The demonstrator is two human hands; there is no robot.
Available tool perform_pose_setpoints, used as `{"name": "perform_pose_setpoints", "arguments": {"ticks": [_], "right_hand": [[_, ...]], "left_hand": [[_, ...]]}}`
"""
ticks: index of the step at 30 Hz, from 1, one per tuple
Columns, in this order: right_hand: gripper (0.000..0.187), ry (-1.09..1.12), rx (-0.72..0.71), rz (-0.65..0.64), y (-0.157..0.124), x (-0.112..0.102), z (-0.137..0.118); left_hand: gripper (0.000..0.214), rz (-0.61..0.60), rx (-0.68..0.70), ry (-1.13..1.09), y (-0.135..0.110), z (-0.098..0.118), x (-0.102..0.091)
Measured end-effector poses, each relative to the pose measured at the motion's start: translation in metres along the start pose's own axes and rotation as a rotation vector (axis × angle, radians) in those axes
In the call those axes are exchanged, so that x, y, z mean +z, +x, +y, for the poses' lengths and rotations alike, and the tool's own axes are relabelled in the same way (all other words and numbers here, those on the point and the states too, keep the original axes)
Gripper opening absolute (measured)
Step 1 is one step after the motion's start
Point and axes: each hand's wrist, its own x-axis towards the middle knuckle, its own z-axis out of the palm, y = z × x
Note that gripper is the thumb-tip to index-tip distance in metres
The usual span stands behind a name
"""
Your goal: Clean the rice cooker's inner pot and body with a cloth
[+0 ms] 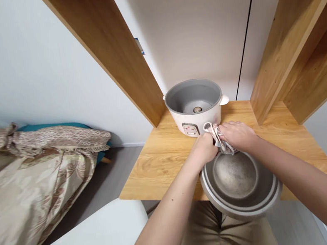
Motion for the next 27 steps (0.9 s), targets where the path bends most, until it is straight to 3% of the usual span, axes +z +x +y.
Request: {"name": "perform_pose_setpoints", "arguments": {"ticks": [6,11,21,27], "right_hand": [[0.033,-0.055,-0.047,0.061,-0.001,0.007,0.001],[0.034,-0.083,-0.104,0.082,-0.003,0.006,0.000],[0.029,-0.067,0.046,0.012,-0.009,-0.001,-0.003],[0.032,-0.100,0.029,0.020,-0.009,-0.001,-0.008]], "left_hand": [[0.030,0.000,0.110,-0.003,0.005,-0.004,0.002],[0.028,0.056,0.113,-0.050,0.001,-0.007,0.005],[0.028,0.029,0.015,0.005,-0.004,-0.003,0.002],[0.028,0.023,0.115,-0.009,0.000,-0.003,0.003]]}}
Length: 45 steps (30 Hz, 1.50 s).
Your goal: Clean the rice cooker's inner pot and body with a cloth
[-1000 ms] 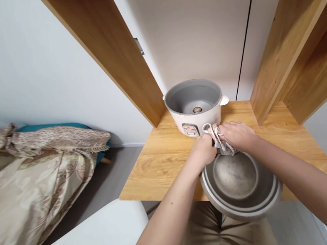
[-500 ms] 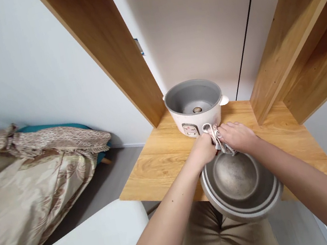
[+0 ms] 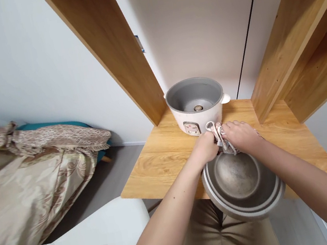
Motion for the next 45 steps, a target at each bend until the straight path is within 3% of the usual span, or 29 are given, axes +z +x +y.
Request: {"name": "perform_pose_setpoints", "arguments": {"ticks": [6,15,23,32,40,45], "right_hand": [[0.031,0.033,-0.081,0.029,0.005,0.000,0.001],[0.032,0.061,0.066,-0.001,-0.001,0.002,0.009],[0.034,0.040,-0.092,0.019,0.005,0.000,0.005],[0.032,0.063,0.056,-0.034,-0.001,-0.002,0.009],[0.033,0.051,-0.063,-0.015,0.004,-0.008,0.004],[0.031,0.079,0.013,-0.031,0.001,-0.007,0.005]], "left_hand": [[0.027,0.013,-0.037,0.000,-0.002,0.000,0.000],[0.029,0.004,-0.085,-0.009,-0.005,0.002,-0.001],[0.027,0.005,-0.072,0.026,-0.007,0.004,-0.002],[0.030,0.001,-0.106,0.011,-0.006,0.004,-0.002],[0.027,-0.011,-0.121,0.035,-0.006,0.006,-0.001],[0.031,-0.002,-0.119,0.030,-0.007,0.005,-0.001]]}}
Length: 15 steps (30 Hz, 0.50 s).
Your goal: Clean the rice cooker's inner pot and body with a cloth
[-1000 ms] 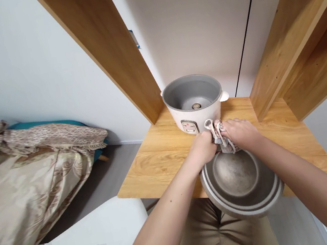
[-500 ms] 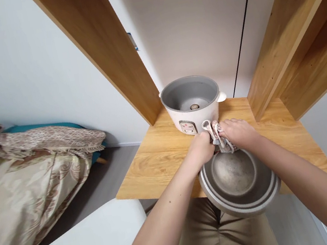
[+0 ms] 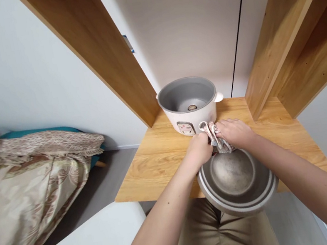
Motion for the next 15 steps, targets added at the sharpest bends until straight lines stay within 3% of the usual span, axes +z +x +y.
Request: {"name": "perform_pose_setpoints", "arguments": {"ticks": [6,15], "right_hand": [[0.032,-0.008,0.106,-0.039,-0.0032,0.0024,0.0026],[0.032,-0.026,-0.075,0.014,0.0018,0.0012,0.0000]], "left_hand": [[0.036,0.020,0.012,-0.004,-0.0005,0.0005,0.0002],[0.029,0.011,-0.013,0.007,-0.0001,0.0001,0.0032]]}}
